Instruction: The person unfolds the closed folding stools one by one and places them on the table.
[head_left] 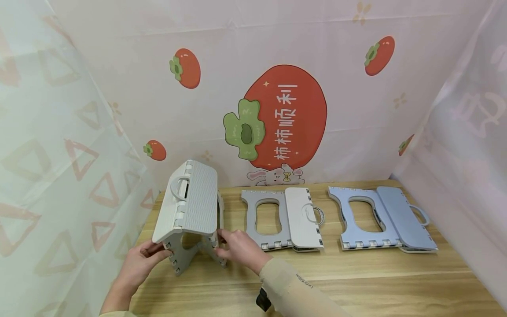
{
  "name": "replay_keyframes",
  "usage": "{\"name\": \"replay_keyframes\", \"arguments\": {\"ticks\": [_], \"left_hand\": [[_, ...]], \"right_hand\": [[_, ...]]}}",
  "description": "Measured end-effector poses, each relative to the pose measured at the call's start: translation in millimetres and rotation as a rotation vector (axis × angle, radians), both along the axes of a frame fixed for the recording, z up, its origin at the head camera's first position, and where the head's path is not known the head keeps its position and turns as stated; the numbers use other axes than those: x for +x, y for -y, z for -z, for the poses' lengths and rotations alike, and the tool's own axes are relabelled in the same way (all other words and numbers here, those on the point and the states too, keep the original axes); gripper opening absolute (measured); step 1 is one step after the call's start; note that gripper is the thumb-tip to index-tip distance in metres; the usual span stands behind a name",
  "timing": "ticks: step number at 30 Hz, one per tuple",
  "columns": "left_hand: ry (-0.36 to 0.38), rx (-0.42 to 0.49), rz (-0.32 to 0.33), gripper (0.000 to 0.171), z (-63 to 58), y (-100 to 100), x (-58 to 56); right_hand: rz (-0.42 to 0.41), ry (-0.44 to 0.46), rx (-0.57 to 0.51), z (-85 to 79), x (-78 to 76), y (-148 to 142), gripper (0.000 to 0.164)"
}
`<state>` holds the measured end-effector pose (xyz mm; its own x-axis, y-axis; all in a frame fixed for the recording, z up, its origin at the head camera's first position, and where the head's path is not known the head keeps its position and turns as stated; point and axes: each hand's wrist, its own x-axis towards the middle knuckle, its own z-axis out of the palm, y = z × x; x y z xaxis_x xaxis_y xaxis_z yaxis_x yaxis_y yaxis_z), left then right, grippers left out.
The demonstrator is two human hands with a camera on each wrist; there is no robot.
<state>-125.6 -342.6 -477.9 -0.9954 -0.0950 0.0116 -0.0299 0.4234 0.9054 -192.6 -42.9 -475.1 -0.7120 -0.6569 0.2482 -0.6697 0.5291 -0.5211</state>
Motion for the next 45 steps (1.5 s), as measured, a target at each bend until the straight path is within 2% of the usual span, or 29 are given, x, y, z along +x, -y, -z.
{"name": "replay_keyframes", "arguments": {"ticks": [7,15,28,45], "left_hand": [[-0.014,0.027,-0.001,0.053,0.3,0.1,-0.1],[-0.006,0.010,-0.001,0.055,2.9,2.5,0.8],[-0.003,0.021,0.006,0.056,2.0,3.3,1.9],[0.013,-0.012,-0.004,0.056,-1.6,4.4,2.4]], "right_hand": [[-0.006,-0.012,0.001,0.3,0.1,-0.5,0.025],[-0.008,0.009,-0.014,0.7,-0.1,-0.9,0.026],[-0.012,0.008,-0.017,1.4,-0.5,-1.5,0.026],[-0.010,0.006,-0.020,1.2,-0.3,-1.1,0.024]]}}
